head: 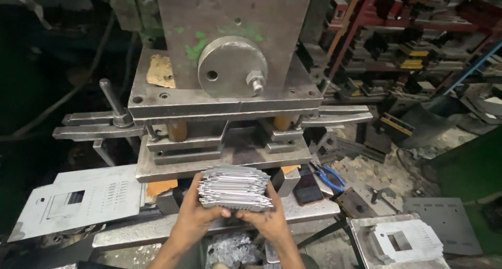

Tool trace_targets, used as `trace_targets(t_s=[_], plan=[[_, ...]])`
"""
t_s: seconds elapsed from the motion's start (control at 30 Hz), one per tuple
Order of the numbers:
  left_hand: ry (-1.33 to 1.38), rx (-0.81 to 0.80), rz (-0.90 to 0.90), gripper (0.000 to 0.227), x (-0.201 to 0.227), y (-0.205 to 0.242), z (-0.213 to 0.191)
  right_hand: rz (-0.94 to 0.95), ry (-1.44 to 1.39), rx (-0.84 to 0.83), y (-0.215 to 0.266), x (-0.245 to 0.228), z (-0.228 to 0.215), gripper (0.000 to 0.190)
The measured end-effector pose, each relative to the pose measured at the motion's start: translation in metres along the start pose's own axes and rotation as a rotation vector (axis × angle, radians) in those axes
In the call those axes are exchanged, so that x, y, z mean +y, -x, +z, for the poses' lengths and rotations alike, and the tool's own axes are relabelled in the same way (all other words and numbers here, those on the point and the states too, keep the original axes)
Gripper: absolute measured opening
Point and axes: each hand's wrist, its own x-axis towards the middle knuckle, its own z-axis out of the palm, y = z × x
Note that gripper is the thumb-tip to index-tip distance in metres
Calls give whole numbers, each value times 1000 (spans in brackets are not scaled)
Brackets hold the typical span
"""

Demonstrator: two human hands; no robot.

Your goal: The person operates a manual press machine to punch holes in rectangular metal sheets. They repeatedly place a sheet into the press, activate the mechanism, and remove the processed piece, stacking the finished items on the table.

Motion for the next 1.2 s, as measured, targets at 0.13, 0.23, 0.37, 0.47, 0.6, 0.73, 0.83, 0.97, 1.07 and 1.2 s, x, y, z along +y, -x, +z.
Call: trace_targets(t_s=[0.13, 0.23, 0.37, 0.47, 0.6, 0.73, 0.83, 0.97, 1.07, 1.2], plan=[[-92, 49, 41, 95, 25, 6, 10, -183, 178, 1, 6, -4, 3, 87], [-465, 126, 272, 102, 60, 8, 22, -154, 192, 86, 12, -18, 9, 92], [-274, 90, 170, 114, 72, 12, 36, -89, 73, 134, 18, -41, 37, 92], [-117, 18, 179, 110, 60, 13, 38, -40, 76, 165, 21, -52, 45, 86], [-84, 73, 27, 110, 73, 10, 47, -53, 105, 84, 21, -51, 45, 80], [-202, 260, 91, 95, 76, 13, 58, -236, 301, 185, 27, -53, 59, 79], [-230, 301, 42, 93, 80, 12, 63, -391, 412, 314, 27, -55, 69, 80], [-118, 180, 44, 84, 72, 19, 60, -284, 244, 298, 25, -69, 84, 91], [3, 81, 22, 82, 76, 22, 53, -230, 187, 196, 27, -77, 82, 94], [-73, 66, 54, 85, 70, 21, 48, -250, 156, 157, 30, -81, 74, 96]])
